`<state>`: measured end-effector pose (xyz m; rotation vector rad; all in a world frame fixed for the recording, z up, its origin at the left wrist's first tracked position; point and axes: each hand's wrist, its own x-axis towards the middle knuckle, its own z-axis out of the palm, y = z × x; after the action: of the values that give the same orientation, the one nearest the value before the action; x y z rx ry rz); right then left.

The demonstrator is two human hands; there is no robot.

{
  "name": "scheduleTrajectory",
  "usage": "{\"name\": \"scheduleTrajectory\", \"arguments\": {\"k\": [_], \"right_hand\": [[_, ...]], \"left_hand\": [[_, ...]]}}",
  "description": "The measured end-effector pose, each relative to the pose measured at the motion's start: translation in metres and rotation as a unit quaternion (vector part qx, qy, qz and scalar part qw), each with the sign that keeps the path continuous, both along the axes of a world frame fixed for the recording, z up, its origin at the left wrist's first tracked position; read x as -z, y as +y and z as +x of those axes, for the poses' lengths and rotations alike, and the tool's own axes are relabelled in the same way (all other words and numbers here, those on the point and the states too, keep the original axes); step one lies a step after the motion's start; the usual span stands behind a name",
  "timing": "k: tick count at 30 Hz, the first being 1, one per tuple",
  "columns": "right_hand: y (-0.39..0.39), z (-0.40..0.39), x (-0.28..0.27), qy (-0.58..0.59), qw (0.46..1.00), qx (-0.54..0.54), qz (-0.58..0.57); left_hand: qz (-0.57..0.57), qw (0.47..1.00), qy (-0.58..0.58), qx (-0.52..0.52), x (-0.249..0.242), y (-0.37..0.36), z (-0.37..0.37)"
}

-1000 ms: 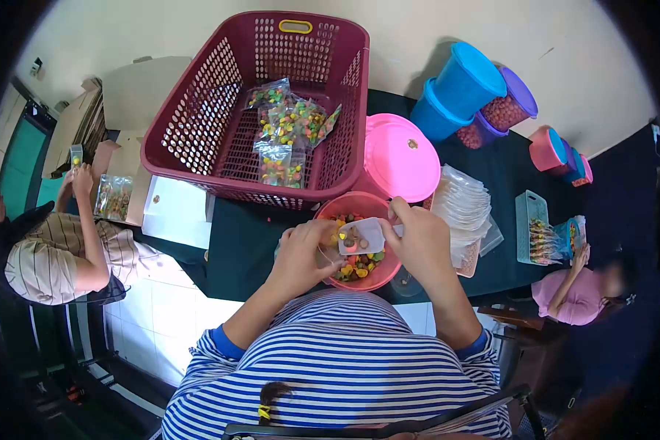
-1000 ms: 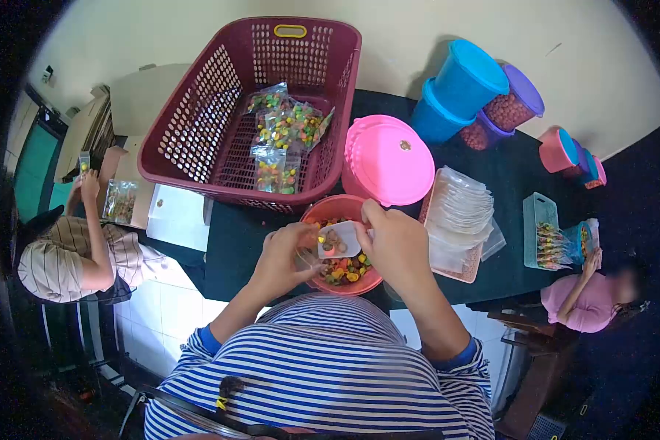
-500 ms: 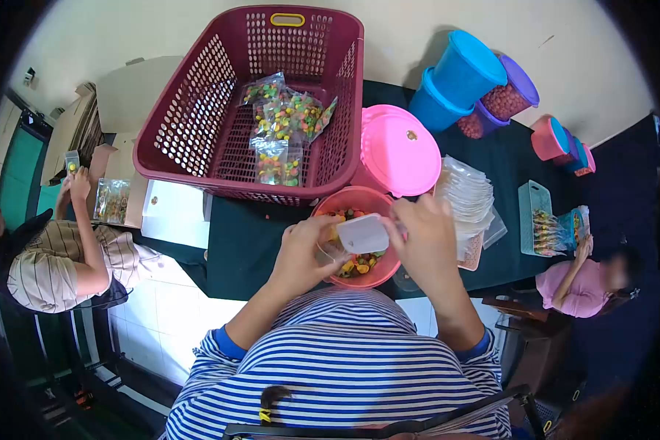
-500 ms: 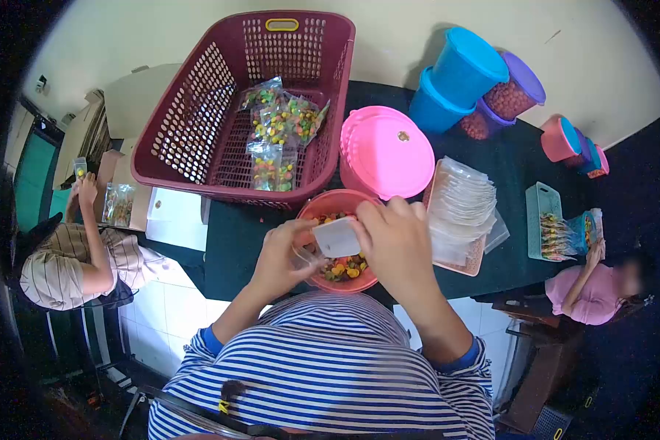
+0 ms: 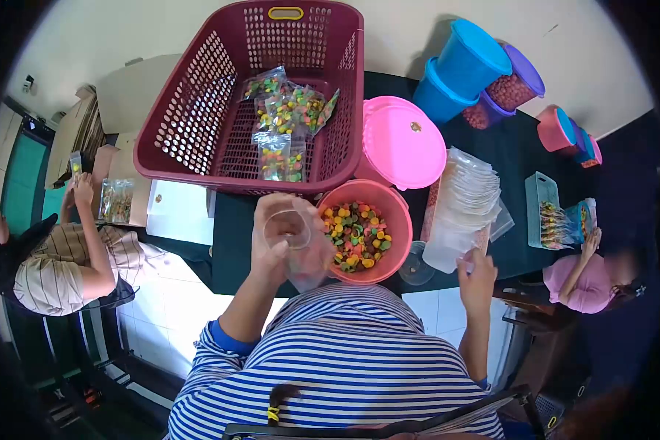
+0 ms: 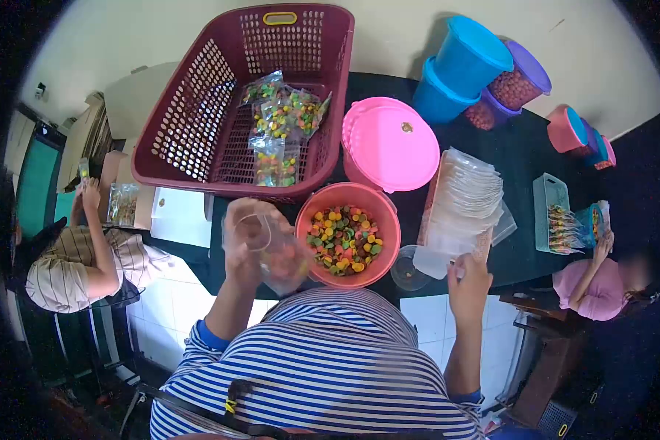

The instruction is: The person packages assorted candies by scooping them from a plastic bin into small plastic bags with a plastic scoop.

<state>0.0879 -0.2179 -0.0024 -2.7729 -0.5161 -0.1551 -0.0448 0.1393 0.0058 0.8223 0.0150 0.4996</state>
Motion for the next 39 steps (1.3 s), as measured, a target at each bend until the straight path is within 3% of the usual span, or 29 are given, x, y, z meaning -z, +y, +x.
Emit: {"name": "scheduleTrajectory", "arguments": {"k": [4,7,8,9,10,11,14,17,20,22,23,24,26,28,30,32,39], "right_hand": [[-0.024,-0.013,0.054,0.068,0.990,0.019,-0.119],[-0.024,-0.015,0.086,0.091,0.988,0.016,-0.126],[-0.022,-0.015,0.093,0.089,0.988,0.025,-0.123],[-0.020,-0.018,0.097,0.095,0.987,0.020,-0.127],[-0.020,-0.020,0.102,0.100,0.986,0.012,-0.134],[-0.022,-0.020,0.109,0.098,0.985,0.009,-0.142],[-0.020,-0.018,0.120,0.131,0.979,0.031,-0.154],[-0.022,-0.015,0.122,0.129,0.980,0.030,-0.150],[-0.017,-0.015,0.116,0.128,0.979,0.024,-0.155],[-0.013,-0.012,0.105,0.110,0.980,0.018,-0.163],[-0.008,-0.008,0.099,0.079,0.990,0.004,-0.119],[-0.002,-0.003,0.092,0.081,0.989,0.002,-0.120],[0.017,0.014,0.078,0.018,0.999,-0.038,0.026],[0.056,0.025,0.040,0.009,0.994,-0.057,0.095],[0.084,0.045,0.033,-0.060,0.981,-0.118,0.142],[0.109,0.060,0.036,-0.077,0.980,-0.134,0.129],[0.140,0.084,0.047,-0.079,0.985,-0.150,0.043]], "left_hand": [[0.018,0.999,-0.034,-0.008,-0.005,-0.014,0.001],[0.284,0.954,-0.030,-0.092,-0.016,-0.017,-0.013],[0.387,0.913,-0.123,-0.029,-0.024,0.001,-0.021],[0.277,0.933,-0.230,-0.018,-0.035,-0.010,-0.018],[0.294,0.922,-0.250,0.023,-0.054,-0.005,-0.025],[0.212,0.928,-0.277,0.131,-0.062,0.001,-0.034],[0.248,0.863,-0.358,0.257,-0.122,0.012,-0.032],[0.244,0.869,-0.329,0.278,-0.134,0.010,-0.042],[0.235,0.895,-0.319,0.204,-0.140,0.004,-0.041],[0.290,0.866,-0.315,0.259,-0.137,0.025,-0.040],[0.249,0.865,-0.376,0.220,-0.122,0.022,-0.029],[0.248,0.867,-0.374,0.219,-0.111,0.023,-0.029],[0.238,0.920,-0.302,0.073,-0.093,0.027,-0.033],[0.203,0.952,-0.228,0.014,-0.071,0.024,-0.036],[0.162,0.977,-0.133,0.029,-0.056,0.027,-0.042],[0.184,0.983,-0.018,-0.008,-0.045,0.025,-0.046],[0.212,0.976,0.043,0.020,-0.031,0.022,-0.052]]}}
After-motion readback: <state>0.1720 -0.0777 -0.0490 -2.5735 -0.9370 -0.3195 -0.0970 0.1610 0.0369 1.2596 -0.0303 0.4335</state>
